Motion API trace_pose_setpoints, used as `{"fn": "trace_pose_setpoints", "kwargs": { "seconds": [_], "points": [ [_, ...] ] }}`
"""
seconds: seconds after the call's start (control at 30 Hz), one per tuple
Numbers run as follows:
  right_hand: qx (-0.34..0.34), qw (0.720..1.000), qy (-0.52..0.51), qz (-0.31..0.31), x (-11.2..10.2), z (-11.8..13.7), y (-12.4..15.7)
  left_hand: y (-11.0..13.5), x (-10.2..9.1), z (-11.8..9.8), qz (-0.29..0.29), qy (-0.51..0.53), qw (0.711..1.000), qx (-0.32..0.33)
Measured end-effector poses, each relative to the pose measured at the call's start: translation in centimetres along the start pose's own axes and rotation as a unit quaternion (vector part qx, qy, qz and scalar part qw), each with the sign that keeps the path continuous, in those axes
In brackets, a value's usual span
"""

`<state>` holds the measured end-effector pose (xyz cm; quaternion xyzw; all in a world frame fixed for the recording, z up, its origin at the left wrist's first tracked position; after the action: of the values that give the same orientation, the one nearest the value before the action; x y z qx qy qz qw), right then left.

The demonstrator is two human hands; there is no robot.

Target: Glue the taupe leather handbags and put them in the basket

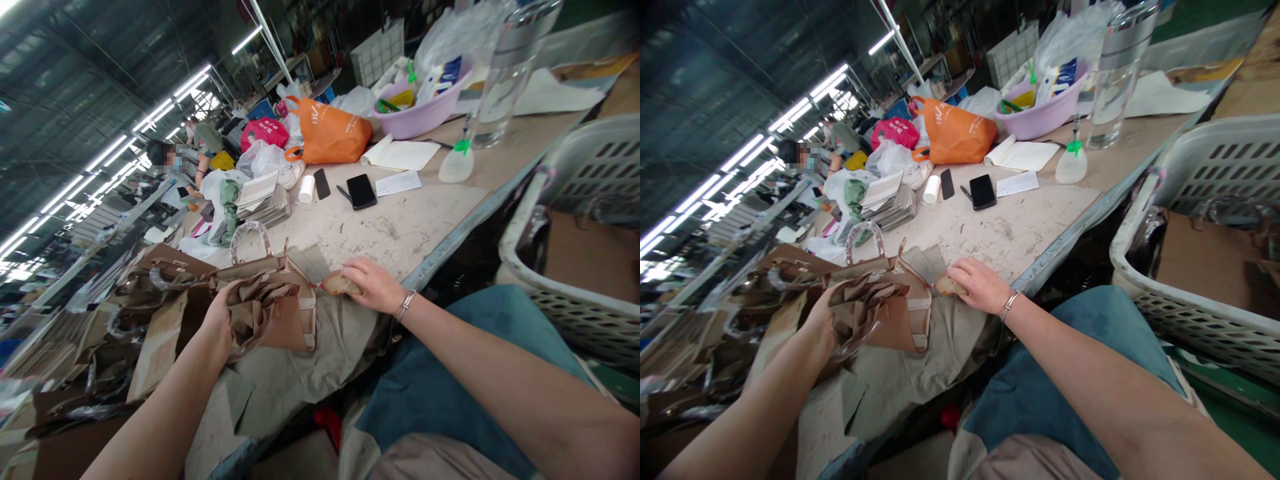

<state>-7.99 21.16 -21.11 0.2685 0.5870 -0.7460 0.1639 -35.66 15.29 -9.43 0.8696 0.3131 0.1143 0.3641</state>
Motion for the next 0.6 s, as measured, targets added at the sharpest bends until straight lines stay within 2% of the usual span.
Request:
{"fn": "trace_pose_setpoints", "kwargs": {
  "seconds": [0.13, 0.4, 0.6],
  "points": [
    [0.002, 0.998, -0.028, 0.051, 0.41, 0.15, 0.12, 0.37, 0.34, 0.07, -0.017, 0.003, 1.000, -0.015],
    [0.069, 0.994, -0.084, 0.016, -0.10, 0.08, -0.28, 0.10, 0.12, 0.08, -0.007, 0.012, 1.000, 0.012],
    [0.083, 0.992, -0.092, -0.001, 0.25, -0.15, -0.41, -0.41, -0.16, 0.05, 0.000, 0.029, 1.000, 0.002]
  ]
}}
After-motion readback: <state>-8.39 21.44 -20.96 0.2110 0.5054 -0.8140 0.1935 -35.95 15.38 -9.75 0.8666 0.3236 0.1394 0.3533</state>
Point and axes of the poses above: each hand's wrist, its own y-axis away from the middle knuckle, its own x-axis out of the palm, z = x × y, the point moved 2 cm from there along -y, towards the middle knuckle, and after that the axes turned 14 degrees about -x, right-handed, at the moved point
